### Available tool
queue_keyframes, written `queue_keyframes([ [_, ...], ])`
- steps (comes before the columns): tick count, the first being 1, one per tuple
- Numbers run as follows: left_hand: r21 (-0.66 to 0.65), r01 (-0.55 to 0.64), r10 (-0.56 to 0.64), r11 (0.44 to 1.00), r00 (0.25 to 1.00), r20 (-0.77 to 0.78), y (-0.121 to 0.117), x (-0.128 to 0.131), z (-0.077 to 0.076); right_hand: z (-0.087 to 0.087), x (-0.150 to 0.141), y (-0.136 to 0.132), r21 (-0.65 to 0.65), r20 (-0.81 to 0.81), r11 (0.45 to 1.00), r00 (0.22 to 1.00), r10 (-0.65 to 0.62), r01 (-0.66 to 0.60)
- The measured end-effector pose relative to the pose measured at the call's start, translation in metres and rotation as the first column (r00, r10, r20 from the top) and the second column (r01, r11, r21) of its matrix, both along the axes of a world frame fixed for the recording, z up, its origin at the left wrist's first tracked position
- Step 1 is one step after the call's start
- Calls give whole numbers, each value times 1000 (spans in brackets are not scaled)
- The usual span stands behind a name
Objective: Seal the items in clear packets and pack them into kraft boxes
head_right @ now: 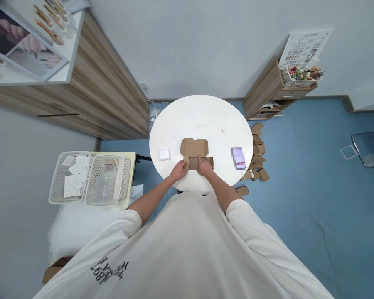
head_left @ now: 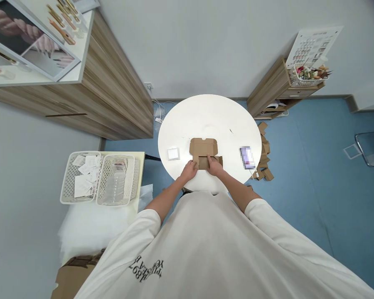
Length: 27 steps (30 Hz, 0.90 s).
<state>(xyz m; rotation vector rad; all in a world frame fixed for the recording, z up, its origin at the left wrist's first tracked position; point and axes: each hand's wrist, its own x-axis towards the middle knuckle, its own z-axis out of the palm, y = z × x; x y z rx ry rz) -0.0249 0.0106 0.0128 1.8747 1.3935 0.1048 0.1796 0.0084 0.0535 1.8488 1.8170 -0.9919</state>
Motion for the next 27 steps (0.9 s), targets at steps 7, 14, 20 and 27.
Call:
queue_keyframes([
  [7,-2,77,-77,997,992,-100,3,-1,-3,3,1,2,-17,-20,1000,1000,13,-14],
  [14,-17,194,-192,981,950,-247,-1,-4,2,8,0,2,-29,-15,1000,1000,7,-8],
  [20,117,275,-231,954,928,-293,-4,-3,-1,-2,1,2,-19,-7,1000,1000,0,0],
  [27,75,317,-278,945,904,-325,5,5,3,1,2,3,-16,-13,1000,1000,1,-1],
])
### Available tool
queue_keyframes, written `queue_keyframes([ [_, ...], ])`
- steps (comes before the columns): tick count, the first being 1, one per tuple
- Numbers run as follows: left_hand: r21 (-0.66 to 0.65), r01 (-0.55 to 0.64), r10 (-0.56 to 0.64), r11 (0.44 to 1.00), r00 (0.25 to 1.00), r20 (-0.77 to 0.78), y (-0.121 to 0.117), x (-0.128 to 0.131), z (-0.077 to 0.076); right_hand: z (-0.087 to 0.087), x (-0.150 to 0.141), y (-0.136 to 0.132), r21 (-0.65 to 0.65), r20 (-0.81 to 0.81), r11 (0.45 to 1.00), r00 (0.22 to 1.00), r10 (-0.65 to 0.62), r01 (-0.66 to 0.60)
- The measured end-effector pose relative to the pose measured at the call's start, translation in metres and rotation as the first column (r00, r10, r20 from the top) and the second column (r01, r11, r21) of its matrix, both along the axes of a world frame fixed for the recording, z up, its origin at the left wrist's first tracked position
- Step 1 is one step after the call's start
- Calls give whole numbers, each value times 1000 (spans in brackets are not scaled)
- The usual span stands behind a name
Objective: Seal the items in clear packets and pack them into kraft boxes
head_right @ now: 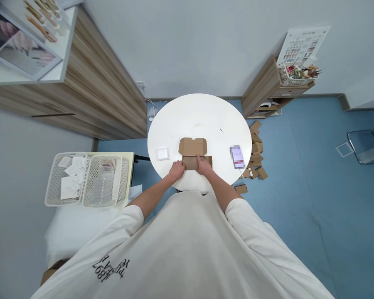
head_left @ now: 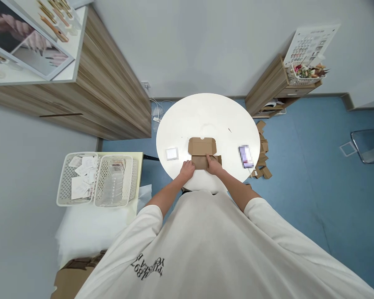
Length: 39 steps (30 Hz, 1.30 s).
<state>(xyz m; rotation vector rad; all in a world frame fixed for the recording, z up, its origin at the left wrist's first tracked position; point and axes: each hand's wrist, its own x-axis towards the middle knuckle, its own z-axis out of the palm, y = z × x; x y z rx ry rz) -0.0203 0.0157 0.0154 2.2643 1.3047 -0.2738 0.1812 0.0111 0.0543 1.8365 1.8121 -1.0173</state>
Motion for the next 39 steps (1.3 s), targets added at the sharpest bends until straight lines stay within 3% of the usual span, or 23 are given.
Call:
queue_keyframes([
  [8,129,8,-1,992,999,-55,6,-2,3,-9,3,-2,21,-21,1000,1000,-23,23],
  [17,105,112,-102,988,990,-97,23,1,1,-26,6,-14,187,-69,982,997,-23,36],
  [19,101,123,-112,987,987,-111,24,2,0,-29,11,-28,295,-108,953,993,-44,74],
  [22,99,134,-120,986,984,-128,25,3,-1,-36,25,-55,471,-130,854,975,-178,219],
  [27,92,131,-118,987,984,-131,26,5,0,-56,51,-90,454,-179,733,858,-482,507],
  [33,48,102,-96,994,989,-108,26,7,3,-71,56,-84,411,-283,741,847,-450,531],
  [39,38,96,-90,995,988,-129,27,8,3,-68,48,-60,408,-286,784,881,-377,468],
])
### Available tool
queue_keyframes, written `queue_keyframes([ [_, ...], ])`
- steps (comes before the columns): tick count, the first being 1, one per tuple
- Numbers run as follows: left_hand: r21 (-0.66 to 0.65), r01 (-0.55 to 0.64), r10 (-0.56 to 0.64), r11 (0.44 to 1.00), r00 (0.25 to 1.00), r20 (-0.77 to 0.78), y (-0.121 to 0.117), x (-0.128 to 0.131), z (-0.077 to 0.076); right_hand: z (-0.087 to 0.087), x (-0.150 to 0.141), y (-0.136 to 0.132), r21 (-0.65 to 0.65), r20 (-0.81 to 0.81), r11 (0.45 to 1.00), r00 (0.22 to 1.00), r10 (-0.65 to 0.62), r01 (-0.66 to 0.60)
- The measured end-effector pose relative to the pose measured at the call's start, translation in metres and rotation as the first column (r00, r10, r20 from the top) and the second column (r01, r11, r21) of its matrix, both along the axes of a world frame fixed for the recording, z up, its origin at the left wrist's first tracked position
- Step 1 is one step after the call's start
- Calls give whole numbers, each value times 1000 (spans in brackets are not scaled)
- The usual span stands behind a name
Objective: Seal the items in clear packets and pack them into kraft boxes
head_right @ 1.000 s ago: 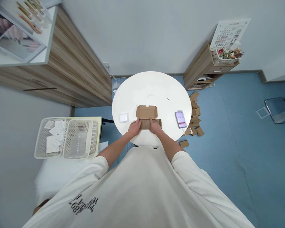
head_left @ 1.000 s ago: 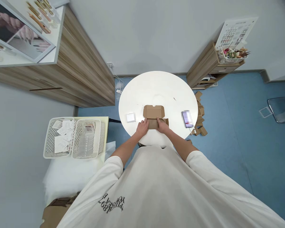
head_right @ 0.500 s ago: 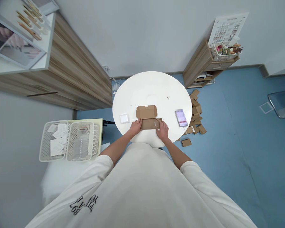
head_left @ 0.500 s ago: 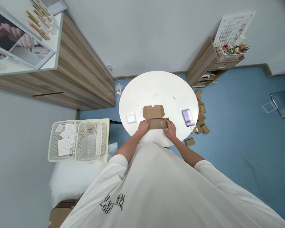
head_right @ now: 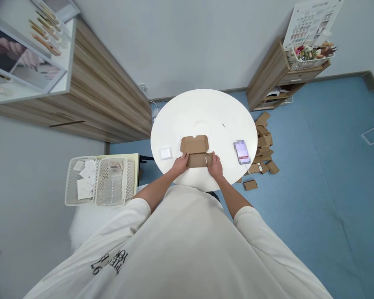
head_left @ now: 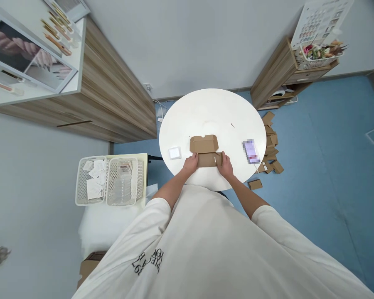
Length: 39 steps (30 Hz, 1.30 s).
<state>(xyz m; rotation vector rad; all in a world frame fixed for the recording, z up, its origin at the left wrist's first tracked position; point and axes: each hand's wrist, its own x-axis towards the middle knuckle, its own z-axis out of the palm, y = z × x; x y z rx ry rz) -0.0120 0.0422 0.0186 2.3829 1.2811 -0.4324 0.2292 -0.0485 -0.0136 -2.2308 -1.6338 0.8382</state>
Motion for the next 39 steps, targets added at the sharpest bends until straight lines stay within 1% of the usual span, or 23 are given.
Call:
queue_keyframes([
  [3,3,-2,2,1000,1000,-6,0,0,-1,3,-1,8,-15,21,998,998,58,-58],
  [12,-1,-3,3,1000,1000,24,0,-1,-2,11,-4,9,-52,-9,994,995,100,-101],
  [19,-16,1,0,1000,999,48,1,-4,-3,32,-9,13,-20,-30,992,992,122,-123],
  [23,-49,-26,30,998,996,79,2,-6,-4,43,-14,17,-19,-43,991,990,134,-135],
  [26,-63,-43,49,997,994,95,1,-5,-5,44,-22,20,-26,-28,991,991,131,-132],
  [33,-41,-44,48,998,994,98,-1,-2,-3,36,-33,17,-50,-64,995,995,81,-84],
  [36,-35,-47,51,998,994,97,-1,-2,-1,36,-33,15,-58,-35,991,992,121,-123],
  [39,-34,-36,39,999,995,95,-1,-2,2,40,-33,16,-101,33,974,978,208,-204],
])
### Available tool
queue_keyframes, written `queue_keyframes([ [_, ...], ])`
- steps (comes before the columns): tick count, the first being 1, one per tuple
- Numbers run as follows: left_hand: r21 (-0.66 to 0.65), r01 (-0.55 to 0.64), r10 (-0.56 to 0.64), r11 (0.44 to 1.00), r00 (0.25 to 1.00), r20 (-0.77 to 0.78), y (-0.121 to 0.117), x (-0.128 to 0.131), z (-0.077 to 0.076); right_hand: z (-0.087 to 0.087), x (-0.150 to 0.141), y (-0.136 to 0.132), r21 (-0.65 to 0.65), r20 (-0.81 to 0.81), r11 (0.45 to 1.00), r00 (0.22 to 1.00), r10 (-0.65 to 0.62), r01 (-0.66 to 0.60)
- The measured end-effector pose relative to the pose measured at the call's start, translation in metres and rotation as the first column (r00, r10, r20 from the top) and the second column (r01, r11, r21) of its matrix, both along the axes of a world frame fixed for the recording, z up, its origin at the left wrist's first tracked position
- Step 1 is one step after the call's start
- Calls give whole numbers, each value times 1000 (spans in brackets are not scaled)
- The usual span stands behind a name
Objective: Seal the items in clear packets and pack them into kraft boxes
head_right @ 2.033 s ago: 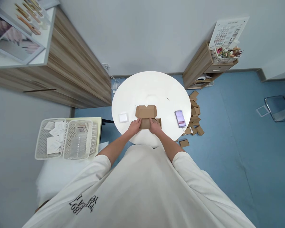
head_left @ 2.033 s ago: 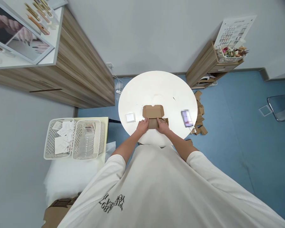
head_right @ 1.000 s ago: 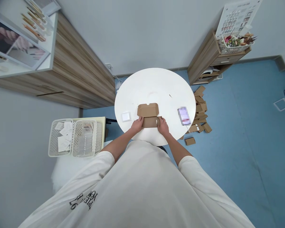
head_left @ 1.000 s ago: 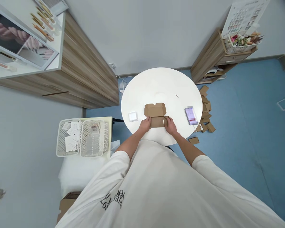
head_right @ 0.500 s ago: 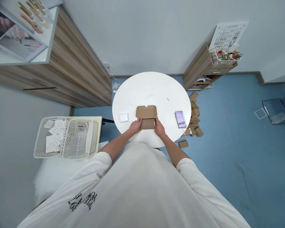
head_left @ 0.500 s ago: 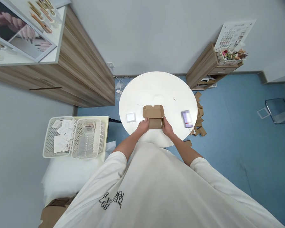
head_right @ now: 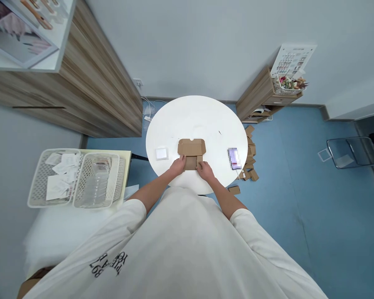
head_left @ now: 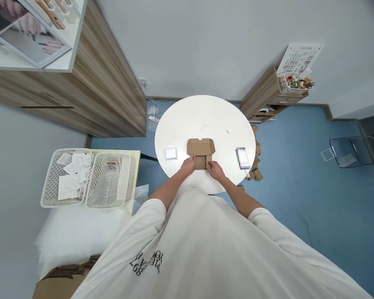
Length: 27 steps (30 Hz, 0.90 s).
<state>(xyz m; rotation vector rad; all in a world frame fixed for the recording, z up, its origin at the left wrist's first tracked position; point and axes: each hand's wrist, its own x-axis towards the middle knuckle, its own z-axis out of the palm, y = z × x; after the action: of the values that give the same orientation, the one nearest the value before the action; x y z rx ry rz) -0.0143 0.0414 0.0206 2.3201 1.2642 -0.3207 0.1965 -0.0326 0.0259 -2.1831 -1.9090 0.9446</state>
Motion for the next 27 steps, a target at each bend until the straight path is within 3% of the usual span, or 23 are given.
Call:
queue_keyframes([
  [7,-11,-1,1,1000,1000,18,0,-2,-3,8,-1,12,-163,261,955,923,283,-247],
  [12,15,8,-8,1000,1000,23,0,-3,-11,7,-8,17,-190,343,921,857,386,-339],
  [16,5,4,-4,1000,1000,21,0,-3,-12,7,-8,18,-208,355,916,845,399,-344],
  [23,-23,-6,6,1000,1000,19,1,-3,-4,7,1,14,-111,195,964,946,258,-240],
  [27,-26,-6,7,1000,1000,18,0,-2,-3,1,2,18,-101,181,955,939,293,-278],
])
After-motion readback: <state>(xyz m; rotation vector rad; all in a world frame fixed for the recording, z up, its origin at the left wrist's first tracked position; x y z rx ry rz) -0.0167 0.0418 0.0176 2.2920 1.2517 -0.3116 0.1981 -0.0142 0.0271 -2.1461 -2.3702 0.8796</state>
